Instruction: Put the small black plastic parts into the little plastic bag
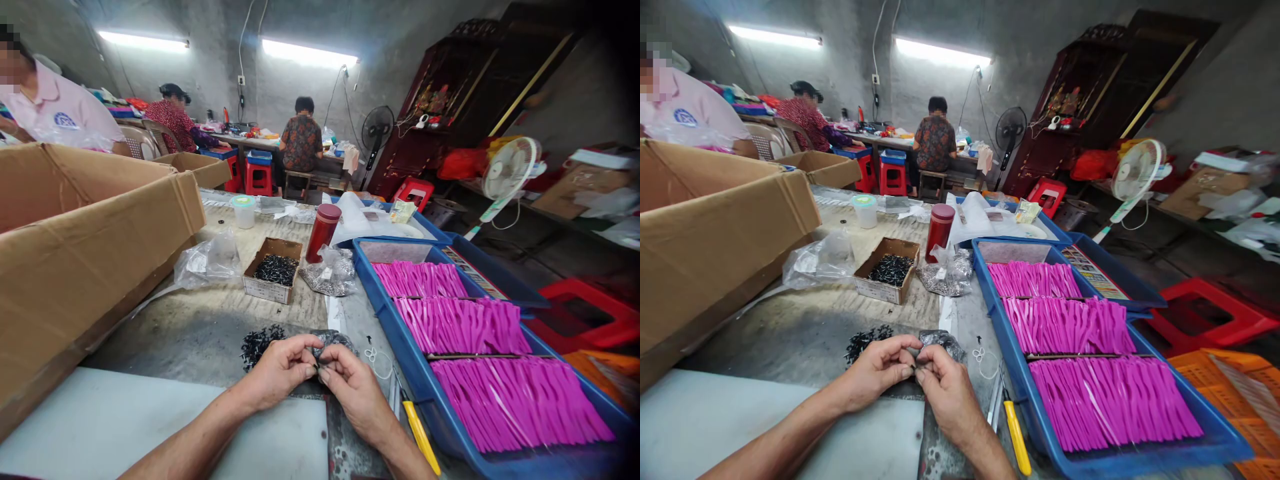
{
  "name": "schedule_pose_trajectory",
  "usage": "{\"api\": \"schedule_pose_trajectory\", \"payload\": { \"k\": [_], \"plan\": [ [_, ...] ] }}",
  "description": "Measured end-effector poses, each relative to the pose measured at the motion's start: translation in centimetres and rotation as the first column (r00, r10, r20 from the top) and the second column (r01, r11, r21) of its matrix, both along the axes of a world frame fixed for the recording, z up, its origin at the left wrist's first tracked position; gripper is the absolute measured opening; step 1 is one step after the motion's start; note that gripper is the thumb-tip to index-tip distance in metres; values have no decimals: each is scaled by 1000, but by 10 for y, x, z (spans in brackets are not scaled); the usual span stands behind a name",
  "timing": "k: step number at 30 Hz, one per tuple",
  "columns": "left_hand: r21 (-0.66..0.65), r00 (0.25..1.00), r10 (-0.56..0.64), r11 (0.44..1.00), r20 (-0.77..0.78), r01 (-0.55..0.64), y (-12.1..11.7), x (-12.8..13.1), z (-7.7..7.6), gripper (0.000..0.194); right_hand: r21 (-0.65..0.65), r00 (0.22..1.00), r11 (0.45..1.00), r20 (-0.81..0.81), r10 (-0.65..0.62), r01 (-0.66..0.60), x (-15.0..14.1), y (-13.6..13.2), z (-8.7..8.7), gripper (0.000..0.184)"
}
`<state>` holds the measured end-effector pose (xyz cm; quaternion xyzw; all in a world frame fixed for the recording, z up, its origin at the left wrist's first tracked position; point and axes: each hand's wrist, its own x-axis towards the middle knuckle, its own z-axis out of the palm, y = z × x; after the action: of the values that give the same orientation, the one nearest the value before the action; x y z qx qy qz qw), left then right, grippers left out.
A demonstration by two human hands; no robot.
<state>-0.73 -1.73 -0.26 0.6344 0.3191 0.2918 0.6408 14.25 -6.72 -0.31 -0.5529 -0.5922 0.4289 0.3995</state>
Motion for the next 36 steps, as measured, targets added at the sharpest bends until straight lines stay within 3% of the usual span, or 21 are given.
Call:
{"api": "schedule_pose_trajectory", "payload": {
  "k": [16,23,28,31,33,36],
  "plan": [
    [189,989,21,982,-145,7,0,0,3,35,2,983,1000,182,14,-15,-1,1,9,8],
    [75,998,35,997,-51,-31,0,1,-1,35,18,984,1000,177,-16,13,0,0,9,16],
    [-26,982,189,982,29,-188,10,-11,20,39,113,945,992,314,-93,60,18,-3,10,14],
    [82,943,333,939,18,-333,33,-24,43,42,181,890,983,446,-100,19,29,-3,9,16],
    [221,906,422,887,-35,-405,55,-31,57,43,175,859,984,506,-74,-18,33,-2,6,19],
    [546,798,564,746,-214,-381,93,-37,69,40,169,805,983,591,-41,-73,31,1,0,23]
  ]
}}
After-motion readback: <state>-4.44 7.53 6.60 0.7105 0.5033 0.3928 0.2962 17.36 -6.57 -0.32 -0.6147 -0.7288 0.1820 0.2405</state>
